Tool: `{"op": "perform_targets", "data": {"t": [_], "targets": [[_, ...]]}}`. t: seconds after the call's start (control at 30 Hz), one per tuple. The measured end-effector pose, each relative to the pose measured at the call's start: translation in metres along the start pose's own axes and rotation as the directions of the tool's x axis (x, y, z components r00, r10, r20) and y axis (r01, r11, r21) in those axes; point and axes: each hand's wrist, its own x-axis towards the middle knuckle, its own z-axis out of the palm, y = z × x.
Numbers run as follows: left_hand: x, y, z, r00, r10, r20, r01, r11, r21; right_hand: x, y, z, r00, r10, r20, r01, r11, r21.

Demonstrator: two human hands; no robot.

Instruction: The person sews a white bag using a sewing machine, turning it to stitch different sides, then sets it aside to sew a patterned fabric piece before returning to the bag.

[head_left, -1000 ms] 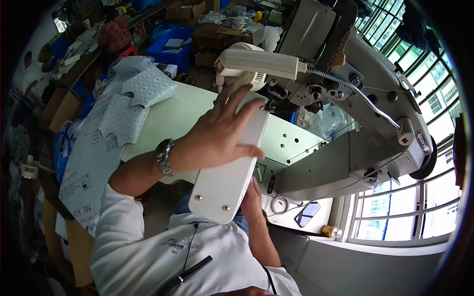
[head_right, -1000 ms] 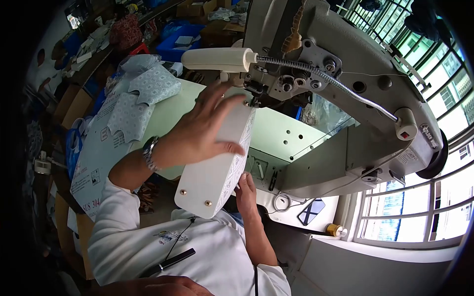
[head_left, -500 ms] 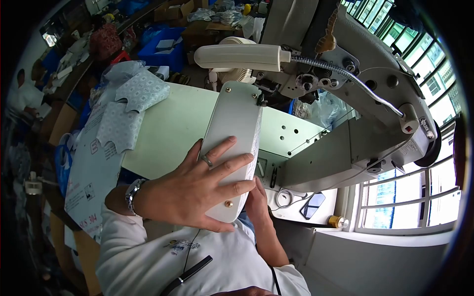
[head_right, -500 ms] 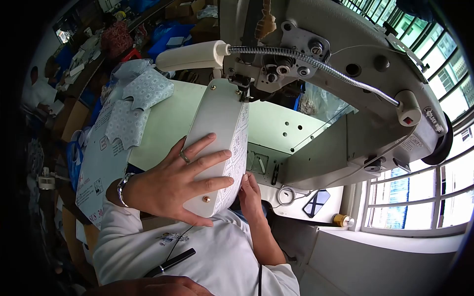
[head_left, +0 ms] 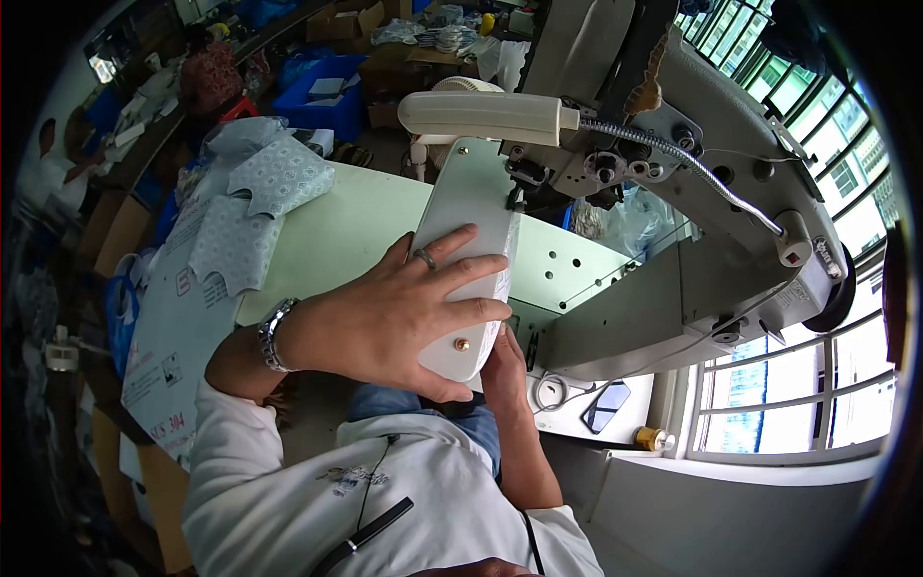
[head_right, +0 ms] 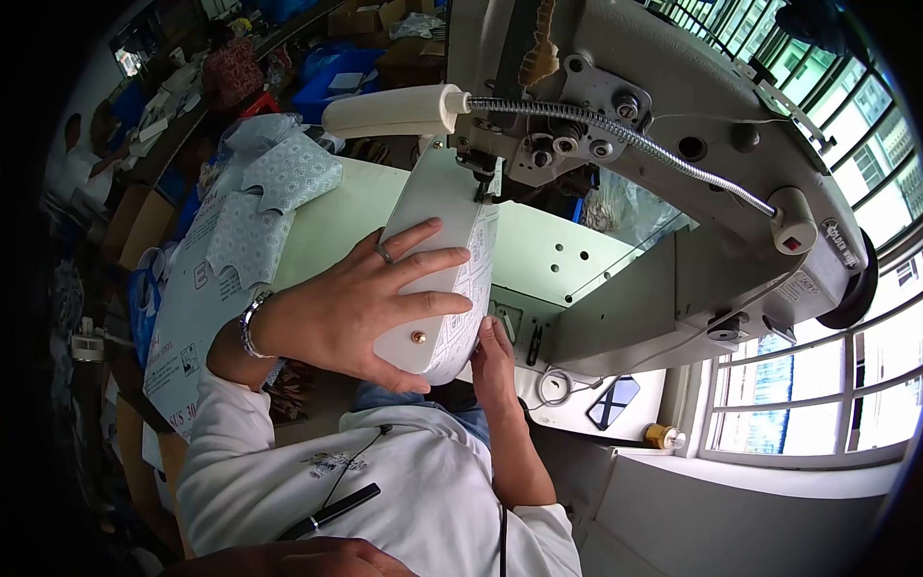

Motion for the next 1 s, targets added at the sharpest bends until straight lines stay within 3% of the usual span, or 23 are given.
{"op": "perform_targets", "data": {"t": [0.37,0.57,0.63,1.0], "targets": [[0.014,-0.019,0.006,0.993,-0.108,-0.048,0.106,0.994,-0.039,0.030,-0.007,-0.002,1.000,-0.020,0.016,0.019,0.997,0.072],[0.000,-0.018,0.019,0.971,0.004,-0.239,-0.021,0.997,-0.070,0.040,-0.015,0.001,0.998,-0.063,0.021,0.061,0.996,0.061],[-0.002,-0.021,0.029,0.908,0.071,-0.414,-0.094,0.995,-0.035,0.041,-0.020,0.005,0.997,-0.065,0.048,0.062,0.996,0.061],[0.012,-0.059,0.045,0.827,0.156,-0.541,-0.213,0.976,-0.044,0.085,-0.023,-0.005,0.995,-0.064,0.075,0.062,0.998,0.032]]}}
